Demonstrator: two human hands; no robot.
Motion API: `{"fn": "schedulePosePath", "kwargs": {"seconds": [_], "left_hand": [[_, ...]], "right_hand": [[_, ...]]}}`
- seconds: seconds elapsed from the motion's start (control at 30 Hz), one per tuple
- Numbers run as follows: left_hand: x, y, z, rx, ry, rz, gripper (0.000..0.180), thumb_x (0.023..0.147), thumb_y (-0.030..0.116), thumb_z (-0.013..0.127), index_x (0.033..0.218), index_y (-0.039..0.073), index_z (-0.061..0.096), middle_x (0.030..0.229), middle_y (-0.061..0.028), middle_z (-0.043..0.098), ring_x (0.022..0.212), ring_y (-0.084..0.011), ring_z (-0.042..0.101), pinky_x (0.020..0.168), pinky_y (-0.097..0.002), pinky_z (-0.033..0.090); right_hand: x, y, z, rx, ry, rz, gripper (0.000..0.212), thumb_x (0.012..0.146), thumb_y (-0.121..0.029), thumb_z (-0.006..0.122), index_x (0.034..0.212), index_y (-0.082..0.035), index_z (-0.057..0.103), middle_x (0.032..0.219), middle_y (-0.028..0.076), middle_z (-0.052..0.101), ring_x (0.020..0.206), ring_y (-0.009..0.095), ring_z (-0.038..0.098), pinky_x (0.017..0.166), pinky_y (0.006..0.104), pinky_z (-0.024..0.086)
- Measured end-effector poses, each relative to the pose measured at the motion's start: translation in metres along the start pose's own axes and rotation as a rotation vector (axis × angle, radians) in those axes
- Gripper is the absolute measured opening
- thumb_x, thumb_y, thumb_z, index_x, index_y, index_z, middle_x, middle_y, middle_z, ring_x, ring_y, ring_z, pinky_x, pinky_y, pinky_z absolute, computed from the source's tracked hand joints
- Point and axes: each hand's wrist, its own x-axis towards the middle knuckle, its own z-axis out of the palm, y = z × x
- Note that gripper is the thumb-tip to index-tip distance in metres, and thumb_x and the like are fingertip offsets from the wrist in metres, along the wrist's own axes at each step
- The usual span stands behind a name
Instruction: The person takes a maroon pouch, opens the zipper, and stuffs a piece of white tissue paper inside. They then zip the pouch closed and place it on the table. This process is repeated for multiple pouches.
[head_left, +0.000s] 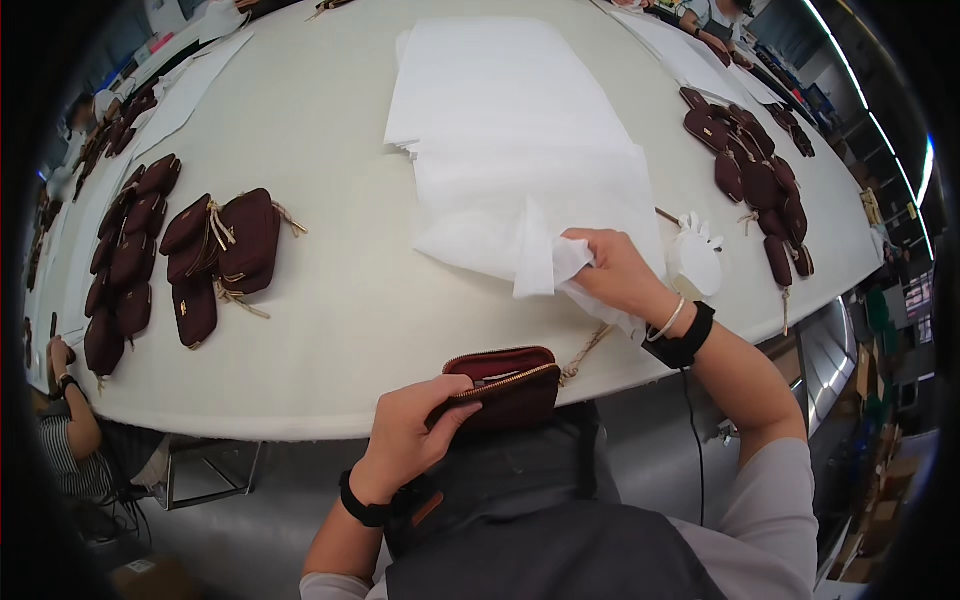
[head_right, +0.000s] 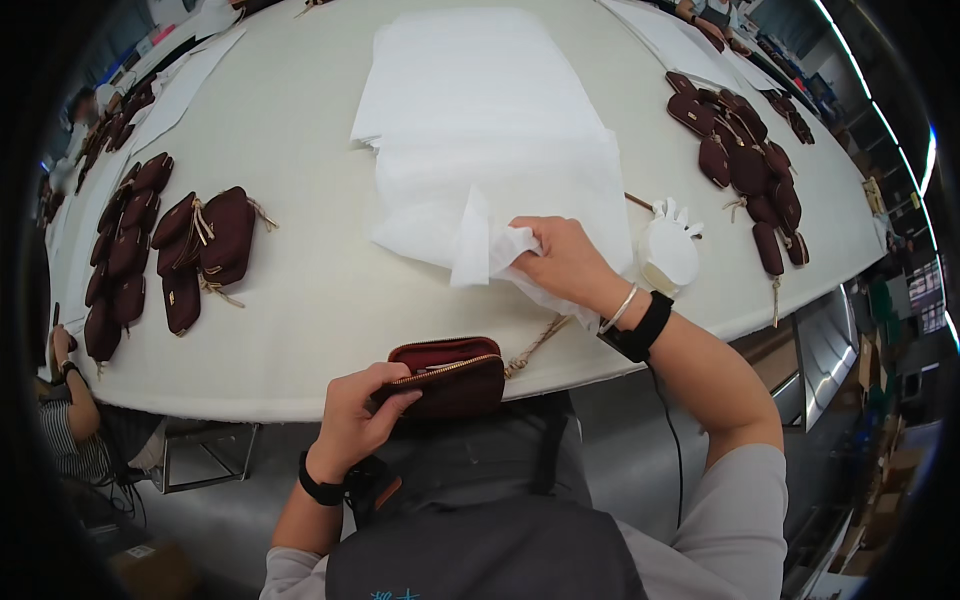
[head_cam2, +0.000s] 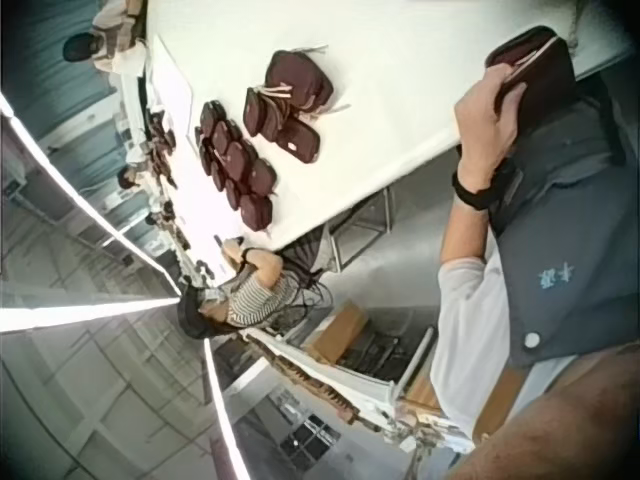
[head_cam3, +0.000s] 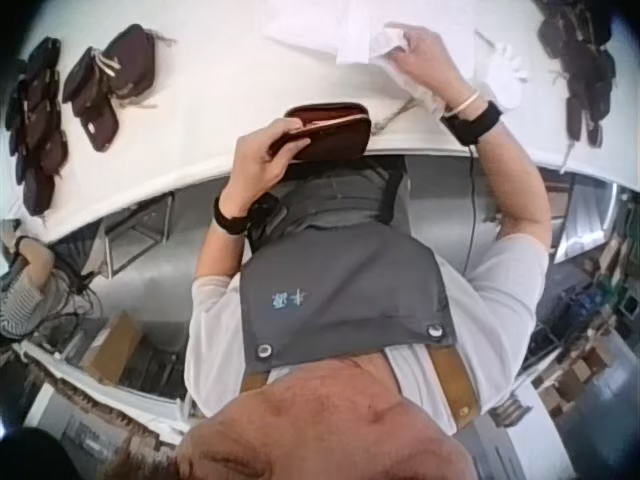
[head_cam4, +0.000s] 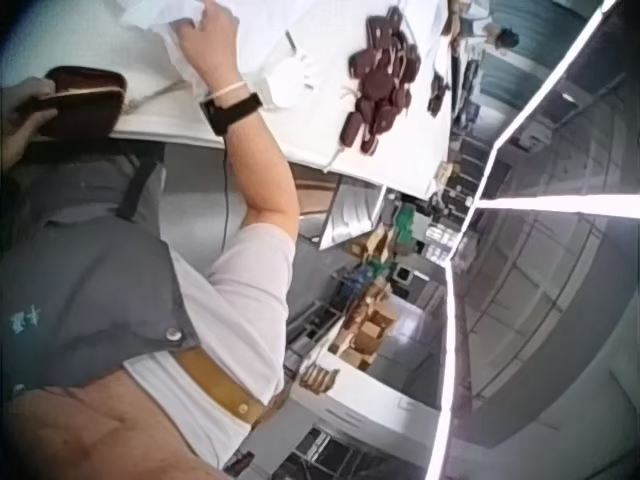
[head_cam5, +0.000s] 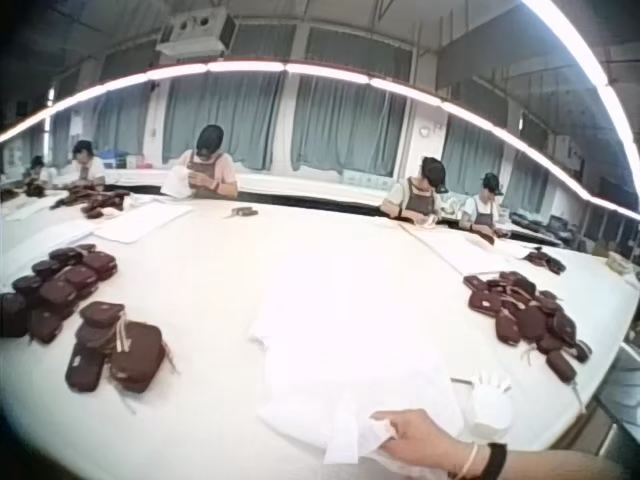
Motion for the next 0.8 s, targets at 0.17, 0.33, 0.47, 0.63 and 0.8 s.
{"fn": "schedulePosePath", "kwargs": {"seconds": [0.17,0.33,0.47,0.63,0.8], "left_hand": [[-0.004,0.003,0.005,0.202,-0.038,0.166,0.029,0.075,-0.002,0.077,0.102,0.009,0.073,0.082,-0.0055,0.071,0.064,-0.0217,0.064,0.055,-0.0344,0.05],[-0.014,-0.016,0.018,0.218,0.09,0.244,0.026,0.07,0.001,0.081,0.094,0.011,0.076,0.093,-0.0088,0.074,0.082,-0.0263,0.07,0.068,-0.0345,0.055],[-0.015,-0.016,0.011,0.222,0.028,0.354,0.026,0.072,0.008,0.082,0.095,0.018,0.077,0.094,-0.0044,0.073,0.078,-0.0185,0.067,0.061,-0.0302,0.053],[-0.02,-0.015,0.011,0.299,0.046,0.47,0.02,0.074,0.01,0.081,0.088,0.021,0.073,0.094,0.0025,0.072,0.078,-0.0148,0.065,0.062,-0.0264,0.052],[-0.013,-0.012,0.015,0.227,-0.084,0.507,0.018,0.076,0.01,0.079,0.086,0.017,0.065,0.097,0.0012,0.075,0.081,-0.0156,0.067,0.07,-0.0271,0.054]], "right_hand": [[-0.012,-0.078,-0.01,0.275,-0.079,-0.102,0.017,0.094,-0.013,0.065,0.105,-0.001,0.069,0.08,0.004,0.068,0.074,0.007,0.057,0.069,0.0269,0.049],[-0.025,-0.092,0.037,-0.026,-0.522,-0.169,0.021,0.094,-0.016,0.056,0.111,-0.005,0.062,0.09,0.015,0.07,0.077,0.033,0.07,0.071,0.038,0.053],[-0.017,-0.067,0.047,-0.017,-0.501,-0.134,0.023,0.094,-0.015,0.052,0.115,-0.008,0.06,0.09,0.019,0.069,0.079,0.043,0.065,0.071,0.0439,0.053],[-0.015,-0.066,0.053,0.014,-0.513,-0.112,0.03,0.084,-0.005,0.051,0.112,-0.006,0.06,0.082,0.022,0.067,0.075,0.043,0.064,0.069,0.0486,0.051],[-0.009,-0.06,0.045,0.157,-0.591,-0.086,0.032,0.081,-0.003,0.048,0.111,-0.005,0.062,0.09,0.02,0.069,0.075,0.043,0.065,0.071,0.0463,0.052]]}}
